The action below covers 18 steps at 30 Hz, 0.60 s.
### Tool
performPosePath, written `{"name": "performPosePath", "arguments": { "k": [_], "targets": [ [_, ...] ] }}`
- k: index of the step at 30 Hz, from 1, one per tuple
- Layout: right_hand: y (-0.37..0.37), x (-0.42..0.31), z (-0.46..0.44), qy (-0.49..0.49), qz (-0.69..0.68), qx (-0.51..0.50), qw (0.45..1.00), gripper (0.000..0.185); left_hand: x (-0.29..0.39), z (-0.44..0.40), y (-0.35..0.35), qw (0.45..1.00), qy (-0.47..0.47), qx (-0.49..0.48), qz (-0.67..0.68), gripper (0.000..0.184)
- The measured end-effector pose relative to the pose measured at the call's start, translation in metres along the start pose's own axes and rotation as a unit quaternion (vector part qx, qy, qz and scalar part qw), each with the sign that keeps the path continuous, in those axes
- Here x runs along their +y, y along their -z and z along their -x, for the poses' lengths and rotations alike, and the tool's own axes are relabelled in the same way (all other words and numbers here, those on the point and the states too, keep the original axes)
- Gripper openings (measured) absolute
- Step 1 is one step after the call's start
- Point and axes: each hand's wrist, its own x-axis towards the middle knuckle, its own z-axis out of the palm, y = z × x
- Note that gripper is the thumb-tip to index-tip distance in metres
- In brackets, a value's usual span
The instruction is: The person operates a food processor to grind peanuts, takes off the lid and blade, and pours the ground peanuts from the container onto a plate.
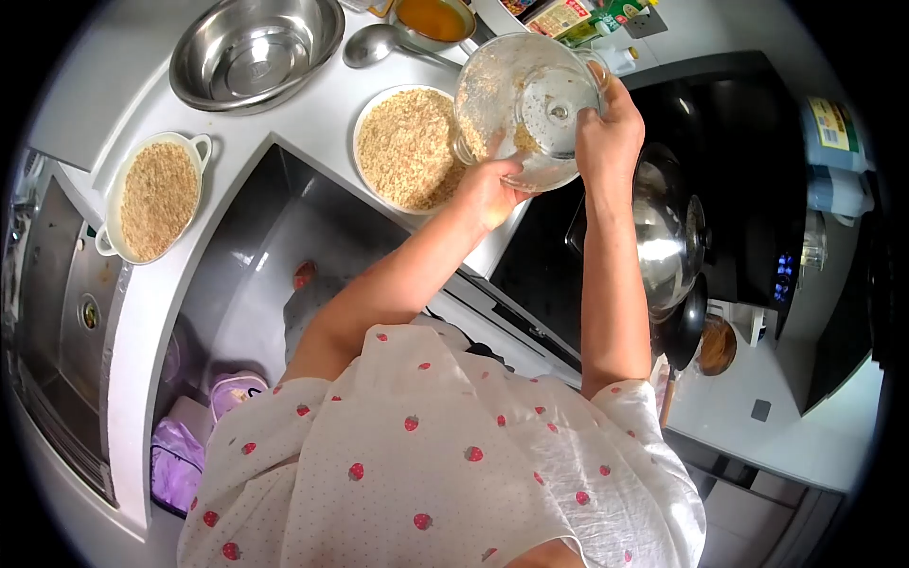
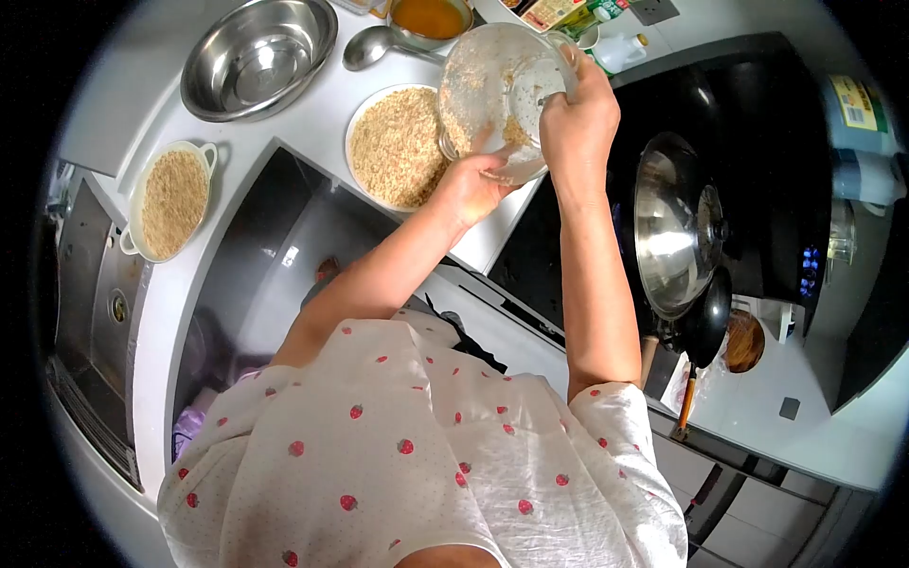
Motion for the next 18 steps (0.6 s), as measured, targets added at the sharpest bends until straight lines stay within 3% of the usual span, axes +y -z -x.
{"name": "performPosePath", "arguments": {
  "k": [2,5,6,8,9,11,13,14,16,18],
  "targets": [
    [0.006,0.001,-0.001,-0.016,0.001,-0.032,0.999,0.038,-0.003,0.0,-0.001,1.0,-0.009,0.014,-0.008,0.081],
    [0.023,-0.018,0.0,0.148,0.038,0.128,0.98,0.031,-0.001,-0.002,-0.004,0.999,-0.025,0.035,-0.022,0.082],
    [0.03,-0.032,0.003,0.156,0.035,0.133,0.978,0.027,0.0,-0.003,-0.006,0.998,-0.031,0.041,-0.03,0.082],
    [0.017,-0.042,0.018,0.069,-0.118,0.035,0.99,0.026,0.003,0.003,-0.019,0.991,-0.058,0.088,-0.077,0.063],
    [0.007,-0.048,0.02,-0.001,-0.107,-0.046,0.993,0.026,0.003,-0.002,-0.01,0.993,-0.047,0.086,-0.064,0.056],
    [-0.03,-0.015,0.015,-0.103,-0.069,-0.11,0.986,0.033,0.001,-0.006,-0.004,0.995,-0.034,0.082,-0.052,0.049],
    [-0.065,0.022,-0.002,-0.253,-0.101,-0.041,0.961,0.036,0.0,-0.002,-0.013,0.987,-0.03,0.138,-0.081,0.04],
    [-0.07,0.022,-0.009,-0.252,-0.1,-0.04,0.962,0.036,-0.001,-0.001,-0.014,0.987,-0.029,0.137,-0.081,0.04],
    [-0.079,0.02,-0.018,-0.261,-0.032,0.079,0.962,0.036,-0.006,-0.001,-0.013,0.981,-0.037,0.175,-0.08,0.032],
    [-0.089,0.027,-0.019,-0.289,-0.036,0.041,0.956,0.032,-0.01,-0.002,-0.012,0.981,-0.034,0.171,-0.085,0.028]
  ]
}}
